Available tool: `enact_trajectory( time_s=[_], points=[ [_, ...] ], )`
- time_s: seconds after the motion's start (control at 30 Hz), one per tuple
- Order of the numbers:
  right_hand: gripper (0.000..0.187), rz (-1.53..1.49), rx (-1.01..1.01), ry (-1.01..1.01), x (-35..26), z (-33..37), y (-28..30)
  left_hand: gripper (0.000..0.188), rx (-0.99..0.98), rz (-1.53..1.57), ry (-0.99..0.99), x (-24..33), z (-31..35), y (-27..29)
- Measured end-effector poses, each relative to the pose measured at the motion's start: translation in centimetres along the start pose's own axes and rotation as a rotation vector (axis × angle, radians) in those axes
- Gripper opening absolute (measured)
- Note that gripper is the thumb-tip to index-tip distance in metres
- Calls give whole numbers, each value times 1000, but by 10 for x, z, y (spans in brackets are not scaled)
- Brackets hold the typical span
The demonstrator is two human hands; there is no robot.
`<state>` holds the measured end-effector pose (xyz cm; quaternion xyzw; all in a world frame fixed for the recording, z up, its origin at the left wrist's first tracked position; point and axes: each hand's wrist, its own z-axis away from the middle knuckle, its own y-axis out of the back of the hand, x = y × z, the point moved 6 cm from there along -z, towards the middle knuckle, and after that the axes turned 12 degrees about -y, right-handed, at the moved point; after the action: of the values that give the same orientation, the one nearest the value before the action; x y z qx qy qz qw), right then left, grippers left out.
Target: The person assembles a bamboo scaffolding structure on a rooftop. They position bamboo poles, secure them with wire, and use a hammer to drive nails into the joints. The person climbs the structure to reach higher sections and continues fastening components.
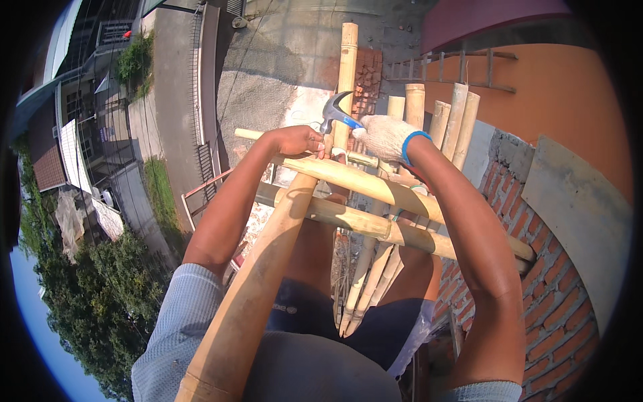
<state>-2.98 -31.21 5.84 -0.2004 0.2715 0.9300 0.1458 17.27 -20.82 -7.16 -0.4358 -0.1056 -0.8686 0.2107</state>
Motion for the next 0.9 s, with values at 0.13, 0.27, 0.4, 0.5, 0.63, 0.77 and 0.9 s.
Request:
enact_trajectory(
  time_s=[0.13, 0.27, 0.4, 0.5, 0.63, 0.77, 0.9],
  points=[
    [35, -423, 45, -212, 23, -2, 13, 29, -13, -2, -8, 1, 0, 1],
    [35, -670, -44, -145, 25, -14, 18, 28, 11, 13, 22, -4, 2, 2],
    [37, -536, -1, -58, 7, -27, -50, 28, -2, 127, -58, 4, 3, 2],
    [38, -398, -6, -69, 2, -44, -94, 28, -20, 25, 5, 4, 5, 6],
    [43, -571, -135, -232, 7, -51, -110, 28, -26, 51, -31, 7, 5, 5],
    [35, -548, -154, -216, 0, -45, -105, 28, -35, 20, -38, 8, 0, 4],
    [26, -603, -205, -206, -4, -44, -116, 31, -47, -81, 17, 6, 7, 22]
  ],
)
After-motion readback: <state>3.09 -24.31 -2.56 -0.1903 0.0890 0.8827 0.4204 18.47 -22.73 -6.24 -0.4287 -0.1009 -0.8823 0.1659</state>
